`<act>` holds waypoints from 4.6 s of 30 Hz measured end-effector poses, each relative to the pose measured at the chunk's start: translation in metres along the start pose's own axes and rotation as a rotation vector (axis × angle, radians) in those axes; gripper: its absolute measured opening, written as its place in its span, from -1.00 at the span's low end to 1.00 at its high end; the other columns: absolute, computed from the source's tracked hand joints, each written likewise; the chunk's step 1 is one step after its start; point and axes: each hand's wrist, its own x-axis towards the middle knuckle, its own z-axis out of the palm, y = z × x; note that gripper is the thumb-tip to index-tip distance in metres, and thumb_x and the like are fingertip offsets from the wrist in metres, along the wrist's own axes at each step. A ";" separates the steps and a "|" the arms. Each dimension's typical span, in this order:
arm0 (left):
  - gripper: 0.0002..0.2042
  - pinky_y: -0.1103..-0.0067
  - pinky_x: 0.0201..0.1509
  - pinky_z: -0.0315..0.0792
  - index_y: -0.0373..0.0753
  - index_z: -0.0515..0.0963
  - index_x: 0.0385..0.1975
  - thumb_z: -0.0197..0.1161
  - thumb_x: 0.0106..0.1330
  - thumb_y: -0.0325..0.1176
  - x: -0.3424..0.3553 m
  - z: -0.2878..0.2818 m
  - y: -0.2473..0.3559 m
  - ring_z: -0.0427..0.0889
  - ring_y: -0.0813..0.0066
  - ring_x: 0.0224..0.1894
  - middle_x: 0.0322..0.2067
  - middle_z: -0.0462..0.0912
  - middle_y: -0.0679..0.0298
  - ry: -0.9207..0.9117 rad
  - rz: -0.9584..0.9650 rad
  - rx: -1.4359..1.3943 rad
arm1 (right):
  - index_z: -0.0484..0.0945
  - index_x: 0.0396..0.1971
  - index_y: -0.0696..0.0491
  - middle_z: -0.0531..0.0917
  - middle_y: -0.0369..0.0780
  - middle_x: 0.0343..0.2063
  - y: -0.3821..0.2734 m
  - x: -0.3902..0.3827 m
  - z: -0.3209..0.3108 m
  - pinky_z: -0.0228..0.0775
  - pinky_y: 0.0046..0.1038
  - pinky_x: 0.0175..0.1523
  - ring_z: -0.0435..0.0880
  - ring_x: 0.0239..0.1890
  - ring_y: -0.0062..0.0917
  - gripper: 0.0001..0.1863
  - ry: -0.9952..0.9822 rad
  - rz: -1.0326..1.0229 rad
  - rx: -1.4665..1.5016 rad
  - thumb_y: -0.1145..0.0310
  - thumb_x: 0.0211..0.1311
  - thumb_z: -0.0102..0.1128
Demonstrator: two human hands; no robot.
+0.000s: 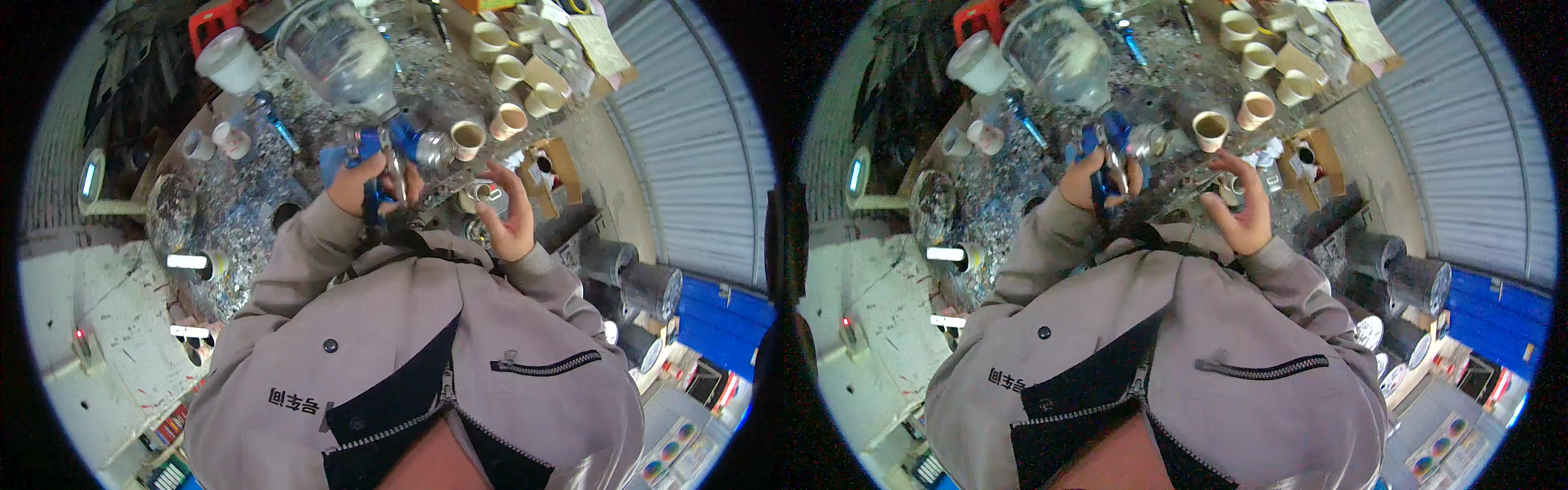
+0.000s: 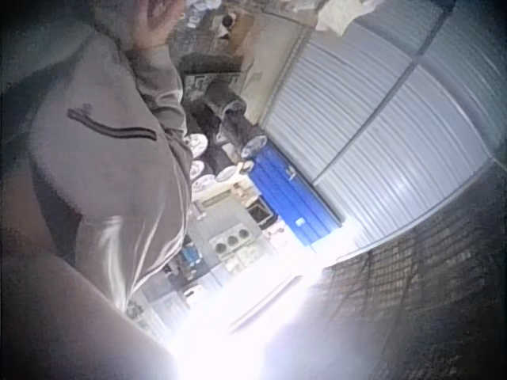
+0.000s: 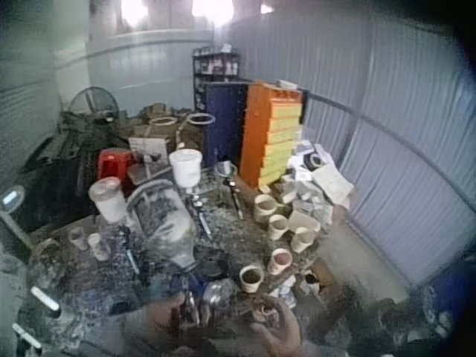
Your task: The person stirs a dark liquid in a small cup with a flat stick, then walks to a workbench and pours the liquid into a spray gun cup. They attach the cup to the spray gun, retrieve a stack of white paper filters from a box, and place one filter over the spray gun cup opening.
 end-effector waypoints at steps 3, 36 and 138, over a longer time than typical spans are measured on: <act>-0.67 0.61 -0.54 0.34 -0.18 0.71 -0.10 0.30 0.54 -0.01 0.035 0.017 0.012 0.69 0.51 -0.42 -0.29 0.78 0.22 0.337 -0.053 0.230 | 0.51 0.28 0.21 0.77 -0.14 -0.11 0.042 -0.052 -0.029 0.52 -0.36 0.14 0.71 -0.02 -0.47 -0.47 0.060 0.444 0.058 0.26 0.44 0.35; -0.45 0.22 0.09 0.56 -0.37 0.52 0.04 0.59 0.17 -0.18 0.178 -0.254 -0.007 0.73 -0.01 -0.04 -0.07 0.73 -0.09 1.450 0.321 0.922 | 0.63 0.13 0.16 0.80 -0.08 -0.11 0.092 0.003 -0.157 0.62 -0.33 0.04 0.83 -0.08 -0.32 -0.60 -0.262 0.248 -0.529 0.35 0.36 0.40; -0.54 0.44 -0.40 0.30 -0.23 0.46 -0.54 0.29 0.55 -0.03 -0.456 1.212 -0.993 0.32 0.60 -0.49 -0.64 0.36 0.41 -2.824 -0.943 0.577 | 0.76 -0.23 0.01 0.79 -0.13 -0.31 -0.209 -1.416 -0.022 0.60 -0.17 -0.19 0.76 -0.27 -0.25 -0.62 2.440 1.672 1.069 -0.02 0.26 0.34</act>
